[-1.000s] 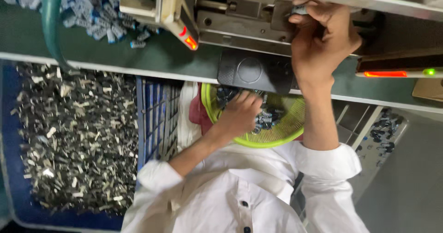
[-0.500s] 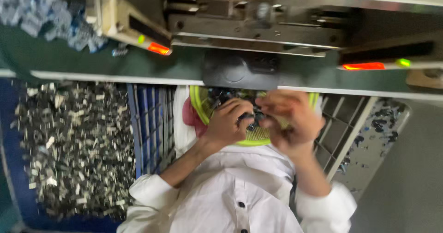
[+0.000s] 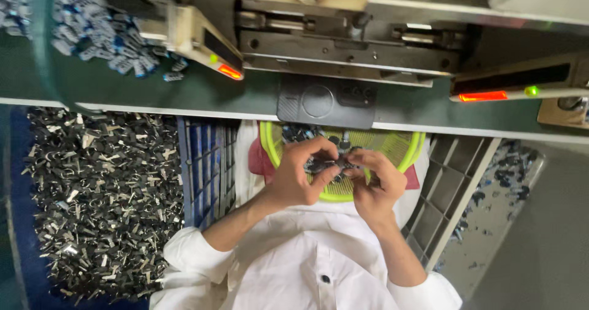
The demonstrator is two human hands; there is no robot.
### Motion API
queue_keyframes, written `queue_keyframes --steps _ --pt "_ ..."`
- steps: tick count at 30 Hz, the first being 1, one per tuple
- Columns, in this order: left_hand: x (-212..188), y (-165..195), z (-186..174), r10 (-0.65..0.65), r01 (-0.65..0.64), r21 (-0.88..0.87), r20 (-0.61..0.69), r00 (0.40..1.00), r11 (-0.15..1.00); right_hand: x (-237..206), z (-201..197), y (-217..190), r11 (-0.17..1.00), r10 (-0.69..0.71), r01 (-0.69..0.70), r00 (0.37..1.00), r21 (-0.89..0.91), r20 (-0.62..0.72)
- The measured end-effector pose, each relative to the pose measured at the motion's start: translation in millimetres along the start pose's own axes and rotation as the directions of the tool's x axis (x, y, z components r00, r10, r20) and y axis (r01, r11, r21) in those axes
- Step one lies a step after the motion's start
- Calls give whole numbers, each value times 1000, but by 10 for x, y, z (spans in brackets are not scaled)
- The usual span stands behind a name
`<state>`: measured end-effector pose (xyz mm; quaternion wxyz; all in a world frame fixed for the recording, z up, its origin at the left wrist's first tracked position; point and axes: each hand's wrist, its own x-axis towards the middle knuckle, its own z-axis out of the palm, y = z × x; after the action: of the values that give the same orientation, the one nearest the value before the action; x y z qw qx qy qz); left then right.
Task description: The person picks small blue connector components one at a time from a green basket, turns and checks each piece between the fingers, feeds accepted pieces into the machine in front of them, and drops rejected pieces into a bin of scrap parts. At the end they pick up a phone from the workbench.
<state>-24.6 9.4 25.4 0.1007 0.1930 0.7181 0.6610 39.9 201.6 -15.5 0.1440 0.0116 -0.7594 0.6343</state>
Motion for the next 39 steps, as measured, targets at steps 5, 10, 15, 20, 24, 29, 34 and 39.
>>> queue_keyframes --steps 5,10,15,20,24,29,34,39 --pt "-117 18 44 153 -141 80 -172 973 987 -111 170 -77 963 220 -206 974 173 -62" --pt "-256 -64 -41 459 -370 351 -218 861 860 -185 375 64 791 381 -344 924 506 32" --pt "-315 -58 -286 667 -536 578 -21 745 616 253 328 78 717 350 -257 937 648 -16" --pt "-317 -59 -245 448 -267 502 -282 848 822 1112 145 -397 945 -149 194 972 264 -181" --pt "-400 -146 -89 -190 125 -226 -291 938 966 1813 232 -489 874 -450 428 891 -229 -52" --pt "-568 -318 -39 -204 77 -628 -132 970 774 2123 347 -532 693 -559 583 806 -423 196" --pt "-488 -362 -23 -109 -6 -656 -135 985 755 2132 222 -1189 600 -503 652 758 -464 415" --pt "-367 -187 -106 -78 -1 -636 -96 992 772 1304 267 -990 818 -480 528 845 -227 237"
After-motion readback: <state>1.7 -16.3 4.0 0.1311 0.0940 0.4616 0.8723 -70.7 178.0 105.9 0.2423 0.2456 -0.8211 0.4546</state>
